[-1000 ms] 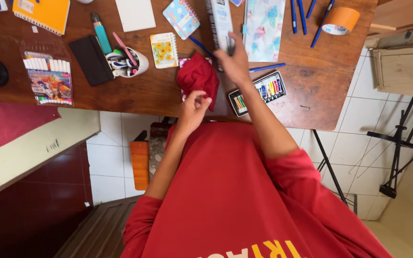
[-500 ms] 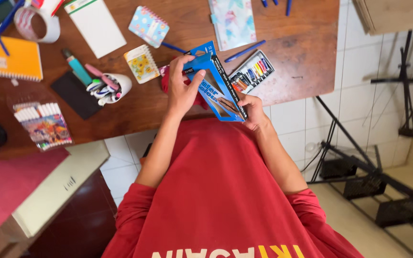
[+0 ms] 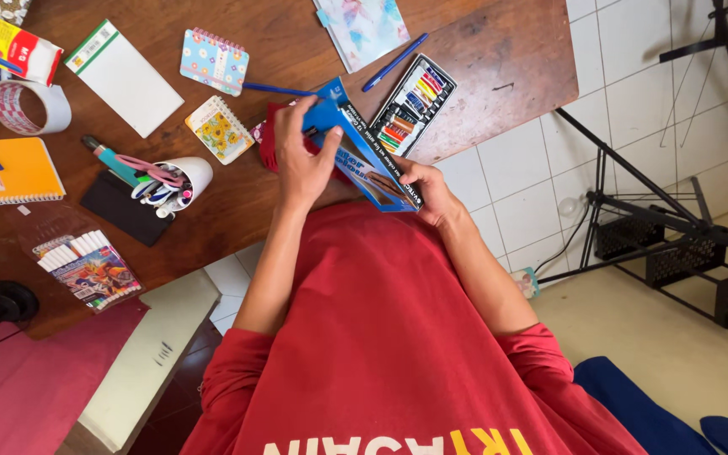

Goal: The person organizes stationery items on a wooden table. They place colored pencils into a clear plastic sleeve, arrange pens and markers in a metal tin, and move a pen holder and other items to tidy the workspace.

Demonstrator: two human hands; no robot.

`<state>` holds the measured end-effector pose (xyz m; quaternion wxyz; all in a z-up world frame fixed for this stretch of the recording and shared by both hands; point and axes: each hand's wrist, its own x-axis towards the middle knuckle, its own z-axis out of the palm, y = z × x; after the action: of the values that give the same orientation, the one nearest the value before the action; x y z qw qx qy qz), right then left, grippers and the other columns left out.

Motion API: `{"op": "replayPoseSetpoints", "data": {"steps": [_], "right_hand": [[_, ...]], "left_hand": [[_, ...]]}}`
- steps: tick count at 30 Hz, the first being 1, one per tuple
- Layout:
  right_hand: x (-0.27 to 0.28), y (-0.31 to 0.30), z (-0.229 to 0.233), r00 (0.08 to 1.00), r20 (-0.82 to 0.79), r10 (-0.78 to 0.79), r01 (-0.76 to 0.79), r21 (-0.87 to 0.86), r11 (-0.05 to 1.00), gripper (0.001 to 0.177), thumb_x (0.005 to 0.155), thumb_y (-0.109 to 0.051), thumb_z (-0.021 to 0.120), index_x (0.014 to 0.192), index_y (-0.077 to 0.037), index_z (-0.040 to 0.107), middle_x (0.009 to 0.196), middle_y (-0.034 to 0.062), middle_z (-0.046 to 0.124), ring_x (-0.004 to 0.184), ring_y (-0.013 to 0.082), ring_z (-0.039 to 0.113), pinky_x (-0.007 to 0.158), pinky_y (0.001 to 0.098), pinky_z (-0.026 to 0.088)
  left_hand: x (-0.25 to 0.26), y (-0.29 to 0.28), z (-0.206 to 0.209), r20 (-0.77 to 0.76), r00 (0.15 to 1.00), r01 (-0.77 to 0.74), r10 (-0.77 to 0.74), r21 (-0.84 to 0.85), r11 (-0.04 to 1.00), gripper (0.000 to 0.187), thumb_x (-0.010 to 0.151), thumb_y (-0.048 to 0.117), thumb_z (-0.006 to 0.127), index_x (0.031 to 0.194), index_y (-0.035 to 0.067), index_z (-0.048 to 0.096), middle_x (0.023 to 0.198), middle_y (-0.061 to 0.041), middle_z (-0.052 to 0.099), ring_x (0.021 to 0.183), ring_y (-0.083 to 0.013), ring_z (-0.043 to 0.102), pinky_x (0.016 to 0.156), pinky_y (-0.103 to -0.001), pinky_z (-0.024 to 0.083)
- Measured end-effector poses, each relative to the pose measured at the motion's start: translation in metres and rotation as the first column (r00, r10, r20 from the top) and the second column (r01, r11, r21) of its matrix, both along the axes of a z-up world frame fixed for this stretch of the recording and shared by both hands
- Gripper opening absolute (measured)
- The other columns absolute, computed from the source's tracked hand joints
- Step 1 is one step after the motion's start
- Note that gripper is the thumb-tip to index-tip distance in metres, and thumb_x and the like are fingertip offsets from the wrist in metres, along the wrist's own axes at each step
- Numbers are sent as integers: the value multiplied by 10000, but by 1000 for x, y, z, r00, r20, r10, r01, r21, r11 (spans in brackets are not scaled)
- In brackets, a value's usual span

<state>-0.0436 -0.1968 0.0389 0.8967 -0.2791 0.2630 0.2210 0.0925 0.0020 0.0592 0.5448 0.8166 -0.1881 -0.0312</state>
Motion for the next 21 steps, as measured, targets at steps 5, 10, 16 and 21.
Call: {"op": "replayPoseSetpoints", "data": {"steps": [5, 10, 16, 21], "right_hand": [[-1, 1, -2, 997, -30, 69, -70, -45, 997, 878, 744, -220, 552, 1568, 28, 377, 1440, 209, 585, 1215, 268, 629, 1042, 345, 506], [1, -3, 3, 998, 3, 67, -67, 5, 998, 883, 754, -223, 555, 1573, 51, 371, 1455, 205, 568, 1218, 262, 620, 1043, 351, 505], [11, -13, 23, 976, 97, 194, -179, -147, 973, 909, 728, -143, 579, 1594, 5, 350, 1431, 204, 569, 1135, 294, 552, 926, 373, 439], [14, -12, 24, 908, 189, 373, -233, -513, 826, 971, 682, 44, 698, 1574, -29, 324, 1475, 110, 496, 1403, 220, 451, 1141, 338, 401]], "left_hand": [[-2, 14, 3, -267, 963, -40, 45, 24, 999, 347, 904, 234, 819, 1124, 36, 637, 1102, -110, 582, 1008, -209, 642, 845, -347, 568], [-19, 20, -4, -254, 964, -83, 81, 4, 997, 284, 1035, 291, 730, 1210, 69, 705, 1188, -101, 618, 1121, -212, 641, 935, -350, 559], [-50, -23, -10, -346, 923, -228, 169, -140, 963, 535, 1045, 314, 709, 1491, 85, 521, 1555, -186, 362, 1432, -285, 458, 1087, -374, 535], [-64, -54, 3, -175, 979, -127, 108, -99, 987, 971, 885, 275, 895, 1601, 51, 278, 1602, -218, 387, 1498, -375, 436, 1222, -494, 404]]}}
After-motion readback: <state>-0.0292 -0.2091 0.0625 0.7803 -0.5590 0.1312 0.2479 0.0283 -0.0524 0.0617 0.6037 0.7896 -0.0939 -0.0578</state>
